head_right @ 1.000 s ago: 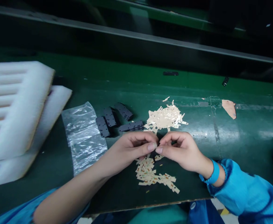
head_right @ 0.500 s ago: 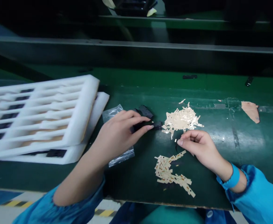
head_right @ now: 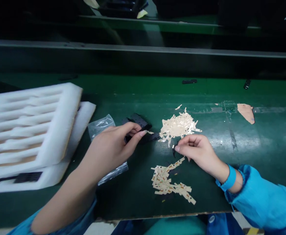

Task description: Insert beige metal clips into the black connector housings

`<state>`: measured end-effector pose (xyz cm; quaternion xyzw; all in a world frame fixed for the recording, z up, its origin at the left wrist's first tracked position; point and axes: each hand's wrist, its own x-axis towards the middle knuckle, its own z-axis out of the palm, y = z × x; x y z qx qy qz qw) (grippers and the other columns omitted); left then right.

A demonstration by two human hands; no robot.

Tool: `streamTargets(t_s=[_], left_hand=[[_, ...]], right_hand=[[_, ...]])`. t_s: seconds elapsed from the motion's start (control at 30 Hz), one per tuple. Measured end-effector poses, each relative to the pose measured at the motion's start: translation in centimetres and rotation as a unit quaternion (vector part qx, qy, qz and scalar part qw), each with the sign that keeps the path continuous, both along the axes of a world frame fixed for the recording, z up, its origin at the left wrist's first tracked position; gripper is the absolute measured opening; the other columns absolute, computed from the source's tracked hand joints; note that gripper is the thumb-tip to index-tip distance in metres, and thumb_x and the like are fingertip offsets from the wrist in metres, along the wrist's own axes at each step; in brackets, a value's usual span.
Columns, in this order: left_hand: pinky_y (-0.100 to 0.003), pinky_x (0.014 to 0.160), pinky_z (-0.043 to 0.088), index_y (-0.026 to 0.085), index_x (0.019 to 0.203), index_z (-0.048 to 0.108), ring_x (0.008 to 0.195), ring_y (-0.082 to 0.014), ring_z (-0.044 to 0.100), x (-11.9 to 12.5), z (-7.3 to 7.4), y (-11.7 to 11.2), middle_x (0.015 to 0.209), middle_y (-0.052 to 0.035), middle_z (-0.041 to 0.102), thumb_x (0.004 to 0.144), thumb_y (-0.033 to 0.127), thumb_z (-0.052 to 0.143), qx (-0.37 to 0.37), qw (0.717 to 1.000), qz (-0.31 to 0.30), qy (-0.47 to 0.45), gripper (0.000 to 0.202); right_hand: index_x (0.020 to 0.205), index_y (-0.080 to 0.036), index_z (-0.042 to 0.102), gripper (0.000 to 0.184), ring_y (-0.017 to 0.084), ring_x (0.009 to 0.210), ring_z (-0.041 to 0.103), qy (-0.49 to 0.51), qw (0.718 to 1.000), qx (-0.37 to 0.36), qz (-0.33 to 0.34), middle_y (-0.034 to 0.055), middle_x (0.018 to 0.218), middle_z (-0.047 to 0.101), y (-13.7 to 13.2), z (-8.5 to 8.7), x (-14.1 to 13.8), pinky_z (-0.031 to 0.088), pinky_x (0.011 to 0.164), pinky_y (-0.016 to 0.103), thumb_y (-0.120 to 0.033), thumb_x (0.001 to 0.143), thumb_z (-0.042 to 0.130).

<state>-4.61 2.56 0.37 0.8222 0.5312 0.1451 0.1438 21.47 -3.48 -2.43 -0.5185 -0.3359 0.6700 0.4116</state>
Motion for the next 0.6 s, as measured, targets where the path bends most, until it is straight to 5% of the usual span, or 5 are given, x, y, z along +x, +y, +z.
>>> streamTargets(t_s=[0.13, 0.27, 0.4, 0.6], left_hand=[[-0.029, 0.055, 0.045, 0.02, 0.12, 0.059, 0.057, -0.0177, 0.063, 2.4, 0.5, -1.6, 0.076, -0.0009, 0.071, 0.104, 0.038, 0.049, -0.135, 0.975, 0.03, -0.176, 0.026], [-0.027, 0.057, 0.053, 0.017, 0.137, 0.056, 0.06, -0.0153, 0.066, 5.1, -0.6, -2.8, 0.08, -0.0008, 0.067, 0.103, 0.033, 0.048, -0.317, 0.879, -0.013, -0.357, 0.038], [-0.031, 0.067, 0.062, 0.019, 0.151, 0.047, 0.076, -0.0194, 0.076, 6.0, -1.4, -3.4, 0.096, -0.0059, 0.073, 0.1, 0.028, 0.054, -0.458, 0.782, -0.003, -0.423, 0.052], [-0.036, 0.087, 0.065, 0.021, 0.156, 0.043, 0.09, -0.0208, 0.079, 5.8, -0.9, -4.1, 0.099, -0.0056, 0.078, 0.098, 0.022, 0.057, -0.47, 0.763, -0.008, -0.444, 0.06]], right_hand=[[0.07, -0.02, 0.077, 0.012, 0.009, 0.047, 0.052, -0.025, 0.999, 0.014, -0.016, -0.001, 0.061, 0.069, 0.0, 0.1, 0.0, 0.044, 0.044, 0.022, -0.029, 0.07, 0.085], [0.07, -0.02, 0.078, 0.013, 0.011, 0.051, 0.06, -0.031, 0.997, 0.022, -0.06, 0.0, 0.067, 0.073, 0.0, 0.0, -0.2, 0.052, 0.05, 0.024, -0.029, 0.068, 0.087], [0.072, -0.019, 0.077, 0.014, 0.015, 0.06, 0.07, -0.026, 0.998, 0.021, -0.062, 0.0026, 0.067, 0.076, 0.0, 0.0, -0.4, 0.058, 0.057, 0.027, -0.031, 0.073, 0.085], [0.07, -0.019, 0.075, 0.014, 0.015, 0.059, 0.07, -0.047, 0.997, 0.018, -0.057, 0.0026, 0.064, 0.076, 0.0, 0.2, -0.6, 0.057, 0.057, 0.027, -0.03, 0.076, 0.082]])
